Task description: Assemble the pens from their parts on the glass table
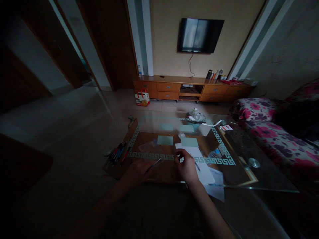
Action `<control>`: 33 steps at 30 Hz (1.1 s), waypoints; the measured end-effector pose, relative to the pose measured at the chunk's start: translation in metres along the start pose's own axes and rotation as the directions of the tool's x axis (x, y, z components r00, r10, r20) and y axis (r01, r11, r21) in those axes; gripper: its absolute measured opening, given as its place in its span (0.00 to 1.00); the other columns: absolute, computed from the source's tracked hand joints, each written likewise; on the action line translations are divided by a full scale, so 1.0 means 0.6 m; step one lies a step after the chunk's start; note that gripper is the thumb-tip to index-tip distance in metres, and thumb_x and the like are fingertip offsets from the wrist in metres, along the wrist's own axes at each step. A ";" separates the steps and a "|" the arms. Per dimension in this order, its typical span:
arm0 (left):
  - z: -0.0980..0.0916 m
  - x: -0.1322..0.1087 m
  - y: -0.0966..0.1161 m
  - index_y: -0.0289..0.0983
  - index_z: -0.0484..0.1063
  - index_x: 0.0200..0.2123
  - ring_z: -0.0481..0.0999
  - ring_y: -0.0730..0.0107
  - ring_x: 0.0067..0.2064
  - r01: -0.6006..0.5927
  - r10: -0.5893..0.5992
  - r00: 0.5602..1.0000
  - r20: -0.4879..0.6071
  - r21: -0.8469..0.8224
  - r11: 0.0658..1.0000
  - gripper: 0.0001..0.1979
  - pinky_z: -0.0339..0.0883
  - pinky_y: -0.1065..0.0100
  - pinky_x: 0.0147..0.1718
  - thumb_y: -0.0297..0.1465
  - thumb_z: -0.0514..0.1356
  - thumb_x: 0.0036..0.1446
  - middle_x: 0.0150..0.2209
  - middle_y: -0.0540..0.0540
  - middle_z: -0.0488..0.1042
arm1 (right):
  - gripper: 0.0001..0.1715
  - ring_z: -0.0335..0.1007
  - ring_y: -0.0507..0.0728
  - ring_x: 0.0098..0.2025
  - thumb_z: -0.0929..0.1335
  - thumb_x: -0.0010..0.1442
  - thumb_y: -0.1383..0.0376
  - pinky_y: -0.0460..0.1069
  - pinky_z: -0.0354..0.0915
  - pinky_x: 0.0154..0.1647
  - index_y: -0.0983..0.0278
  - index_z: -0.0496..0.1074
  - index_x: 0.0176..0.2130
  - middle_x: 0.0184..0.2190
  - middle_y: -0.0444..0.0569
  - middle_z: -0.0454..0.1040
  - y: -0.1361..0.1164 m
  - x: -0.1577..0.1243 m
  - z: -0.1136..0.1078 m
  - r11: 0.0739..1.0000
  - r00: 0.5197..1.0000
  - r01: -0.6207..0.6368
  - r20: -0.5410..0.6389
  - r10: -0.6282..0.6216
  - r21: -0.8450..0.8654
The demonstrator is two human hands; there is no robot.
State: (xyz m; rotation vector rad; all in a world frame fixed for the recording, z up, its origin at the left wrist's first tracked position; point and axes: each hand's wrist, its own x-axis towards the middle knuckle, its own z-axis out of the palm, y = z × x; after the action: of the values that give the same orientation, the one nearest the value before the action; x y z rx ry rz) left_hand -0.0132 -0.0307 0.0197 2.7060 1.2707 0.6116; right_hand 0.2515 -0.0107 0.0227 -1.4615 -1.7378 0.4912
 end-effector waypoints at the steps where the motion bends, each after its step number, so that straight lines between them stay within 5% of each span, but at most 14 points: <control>1: 0.000 0.000 0.000 0.39 0.68 0.55 0.78 0.63 0.39 0.001 -0.001 1.000 0.001 0.000 1.000 0.17 0.71 0.61 0.42 0.28 0.54 0.63 0.37 0.45 0.79 | 0.14 0.71 0.58 0.40 0.66 0.60 0.64 0.52 0.67 0.41 0.61 0.71 0.46 0.41 0.50 0.75 0.007 0.002 -0.003 0.996 0.999 0.039 0.005 -0.039 -0.080; 8: -0.003 0.000 0.003 0.39 0.68 0.56 0.77 0.63 0.36 -0.008 0.008 1.000 0.006 0.018 1.000 0.17 0.72 0.62 0.38 0.28 0.54 0.64 0.38 0.44 0.79 | 0.19 0.55 0.68 0.58 0.68 0.58 0.63 0.61 0.59 0.50 0.55 0.73 0.50 0.61 0.53 0.60 0.030 -0.002 0.013 0.832 0.975 0.193 0.197 -0.104 -0.521; 16: 0.000 0.000 0.001 0.40 0.68 0.55 0.77 0.62 0.37 -0.001 0.001 1.000 -0.008 0.034 0.999 0.17 0.72 0.62 0.38 0.28 0.55 0.63 0.37 0.45 0.79 | 0.19 0.50 0.69 0.60 0.66 0.61 0.62 0.63 0.55 0.53 0.54 0.72 0.52 0.63 0.54 0.55 0.030 -0.005 0.031 0.787 0.954 0.230 0.293 -0.065 -0.573; 33: 0.002 -0.001 -0.001 0.39 0.69 0.55 0.77 0.63 0.37 -0.012 0.013 1.000 -0.006 0.026 1.000 0.17 0.72 0.62 0.39 0.29 0.54 0.63 0.38 0.43 0.79 | 0.20 0.51 0.69 0.59 0.67 0.59 0.64 0.63 0.55 0.52 0.55 0.71 0.51 0.63 0.54 0.55 0.032 -0.005 0.034 0.796 0.954 0.216 0.297 -0.048 -0.566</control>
State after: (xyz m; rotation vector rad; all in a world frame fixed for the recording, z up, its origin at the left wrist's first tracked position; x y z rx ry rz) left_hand -0.0134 -0.0306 0.0185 2.7371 1.2727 0.6089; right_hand 0.2485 -0.0044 -0.0046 -1.7320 -2.3406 0.0516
